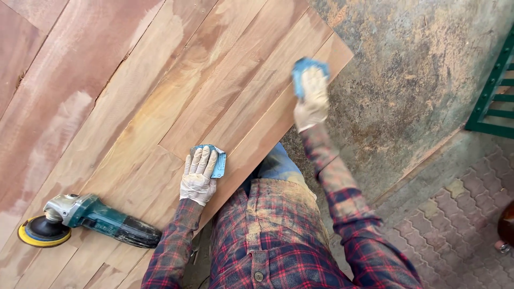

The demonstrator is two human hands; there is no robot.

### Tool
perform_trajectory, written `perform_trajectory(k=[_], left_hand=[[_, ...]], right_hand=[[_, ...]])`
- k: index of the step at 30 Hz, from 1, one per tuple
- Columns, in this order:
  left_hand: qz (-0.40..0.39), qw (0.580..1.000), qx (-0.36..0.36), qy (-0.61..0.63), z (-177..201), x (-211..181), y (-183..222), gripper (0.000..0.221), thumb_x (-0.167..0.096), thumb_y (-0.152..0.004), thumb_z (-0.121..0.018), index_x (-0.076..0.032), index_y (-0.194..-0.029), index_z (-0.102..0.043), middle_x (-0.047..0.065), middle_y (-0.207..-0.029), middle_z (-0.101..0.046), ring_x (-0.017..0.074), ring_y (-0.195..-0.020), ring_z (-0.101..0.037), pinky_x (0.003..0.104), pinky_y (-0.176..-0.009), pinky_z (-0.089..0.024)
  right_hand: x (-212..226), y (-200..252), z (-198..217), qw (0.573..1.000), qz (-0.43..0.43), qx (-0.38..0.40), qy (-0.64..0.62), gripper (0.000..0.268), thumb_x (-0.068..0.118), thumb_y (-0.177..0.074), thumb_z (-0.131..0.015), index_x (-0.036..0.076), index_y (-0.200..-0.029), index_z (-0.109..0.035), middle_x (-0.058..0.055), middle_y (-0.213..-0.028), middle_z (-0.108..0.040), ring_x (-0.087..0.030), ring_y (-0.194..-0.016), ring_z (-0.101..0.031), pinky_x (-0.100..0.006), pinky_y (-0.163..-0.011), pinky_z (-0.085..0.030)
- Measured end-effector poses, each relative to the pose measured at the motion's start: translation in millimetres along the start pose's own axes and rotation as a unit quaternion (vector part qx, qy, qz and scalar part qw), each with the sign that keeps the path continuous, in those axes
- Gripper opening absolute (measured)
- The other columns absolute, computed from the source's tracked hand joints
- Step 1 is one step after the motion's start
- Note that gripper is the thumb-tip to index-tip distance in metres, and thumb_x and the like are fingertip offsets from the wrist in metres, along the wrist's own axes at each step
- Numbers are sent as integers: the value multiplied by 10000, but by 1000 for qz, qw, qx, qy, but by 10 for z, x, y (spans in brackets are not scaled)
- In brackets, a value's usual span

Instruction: The person sands the surface of wooden planks laid on a workbench, rubbing blue abrasive sheets across the wood with both gloved hands. They work over different sections of the boards, moving along the planks to cover new areas, with an angle grinder resting on the wood nearby.

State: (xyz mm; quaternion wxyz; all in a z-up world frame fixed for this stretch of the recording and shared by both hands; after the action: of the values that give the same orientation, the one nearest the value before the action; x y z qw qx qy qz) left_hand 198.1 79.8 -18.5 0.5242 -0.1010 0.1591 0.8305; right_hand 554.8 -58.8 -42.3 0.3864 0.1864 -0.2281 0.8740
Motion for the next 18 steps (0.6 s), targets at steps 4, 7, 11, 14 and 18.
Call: perform_trajectory(k=[4, 7, 11, 14, 18], left_hand=[[5, 1000, -12, 17, 55, 9, -5, 724, -138, -810, -660, -157, -1514, -494, 119, -1570, -476, 310, -1467, -430, 554, -1226, -304], [8, 1000, -16, 18, 47, 24, -5, 710, -145, -795, -668, -155, -1488, -514, 101, -1545, -503, 302, -1448, -453, 567, -1214, -309], [66, 997, -22, -17, 64, -109, -86, 695, -116, -797, -672, -136, -1479, -537, 115, -1540, -516, 309, -1443, -470, 554, -1218, -333], [159, 985, -68, -25, -14, -492, -331, 685, -132, -818, -693, -111, -1482, -531, 139, -1547, -508, 333, -1454, -462, 560, -1220, -323], [238, 970, -54, -1, -557, -1490, -1343, 730, -182, -809, -675, -136, -1516, -500, 119, -1597, -452, 328, -1497, -389, 532, -1247, -257]], right_hand=[[984, 458, 94, 980, 144, 97, -100, 588, -38, -823, -674, 43, -1403, -617, -188, -1453, -602, -363, -1396, -539, -478, -1237, -378], [728, -14, 172, 962, 201, 140, -117, 526, -25, -850, -662, 43, -1372, -647, -182, -1411, -637, -370, -1363, -566, -480, -1202, -426], [-57, -910, 239, 976, 181, 97, -78, 435, -41, -958, -650, 43, -1385, -671, -198, -1439, -635, -382, -1393, -571, -474, -1241, -431], [-31, -1034, 251, 956, 244, 139, -81, 517, -64, -869, -632, 22, -1379, -650, -205, -1444, -613, -398, -1391, -542, -498, -1225, -403], [-61, -820, 106, 867, 344, 344, -107, 671, -47, -759, -632, 58, -1422, -598, -140, -1480, -583, -362, -1400, -510, -455, -1195, -413]])
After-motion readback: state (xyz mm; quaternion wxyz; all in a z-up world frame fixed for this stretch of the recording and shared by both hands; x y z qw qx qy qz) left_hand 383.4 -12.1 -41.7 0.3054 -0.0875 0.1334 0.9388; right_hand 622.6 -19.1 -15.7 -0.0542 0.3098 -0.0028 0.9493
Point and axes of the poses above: each hand's wrist, its own y-axis away from the middle knuckle, its own z-axis out of the back of the hand, x = y × z, the point moved 9 cm from there along -y, towards the middle knuckle
